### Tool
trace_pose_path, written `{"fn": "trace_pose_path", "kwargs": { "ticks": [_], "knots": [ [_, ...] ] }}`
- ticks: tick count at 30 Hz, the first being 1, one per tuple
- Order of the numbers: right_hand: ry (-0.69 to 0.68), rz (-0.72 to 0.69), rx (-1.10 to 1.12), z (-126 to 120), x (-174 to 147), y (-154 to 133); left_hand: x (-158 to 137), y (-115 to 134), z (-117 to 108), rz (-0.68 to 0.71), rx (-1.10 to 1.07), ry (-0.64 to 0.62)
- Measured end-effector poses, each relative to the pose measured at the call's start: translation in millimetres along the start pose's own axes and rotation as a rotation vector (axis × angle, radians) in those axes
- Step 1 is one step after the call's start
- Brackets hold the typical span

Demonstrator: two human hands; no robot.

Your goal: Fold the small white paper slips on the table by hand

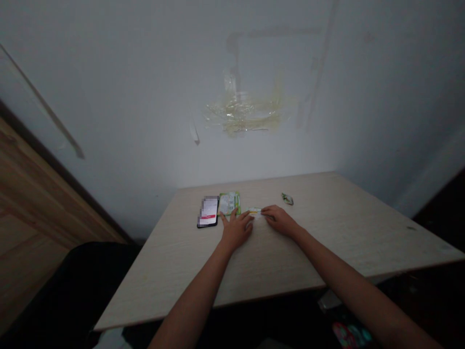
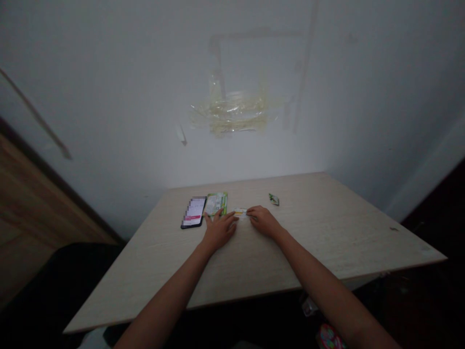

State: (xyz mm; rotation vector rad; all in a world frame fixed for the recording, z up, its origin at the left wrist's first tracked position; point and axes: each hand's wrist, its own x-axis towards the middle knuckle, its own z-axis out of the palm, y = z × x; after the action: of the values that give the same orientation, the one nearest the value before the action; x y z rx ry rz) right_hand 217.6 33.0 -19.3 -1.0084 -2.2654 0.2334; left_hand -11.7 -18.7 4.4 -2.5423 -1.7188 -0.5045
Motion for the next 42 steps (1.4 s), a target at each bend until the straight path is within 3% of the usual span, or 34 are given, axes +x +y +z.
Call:
{"fn": "trace_pose_path", "kwargs": {
  "ticks": [10,17,24,32,42],
  "knots": [
    [-0.013,-0.068,0.035,-3.6,-0.3,-4.6,1.5,1.7,-5.6,0.013,-0.026,-0.036],
    [-0.011,-0.069,0.038,-5.9,-0.1,-6.8,2.7,5.3,-2.6,-0.004,-0.015,0.008],
    [-0.012,-0.066,0.181,-7.9,-0.1,-10.9,2.8,5.0,0.3,-0.017,-0.030,0.010],
    [-0.036,-0.077,0.069,-0.6,1.1,-3.8,4.1,3.3,0.2,-0.033,-0.084,-0.027],
    [-0.009,-0.117,0.142,-4.8,0.8,-6.2,4.0,3.0,2.0,-0.077,-0.045,0.012]
  ]
}}
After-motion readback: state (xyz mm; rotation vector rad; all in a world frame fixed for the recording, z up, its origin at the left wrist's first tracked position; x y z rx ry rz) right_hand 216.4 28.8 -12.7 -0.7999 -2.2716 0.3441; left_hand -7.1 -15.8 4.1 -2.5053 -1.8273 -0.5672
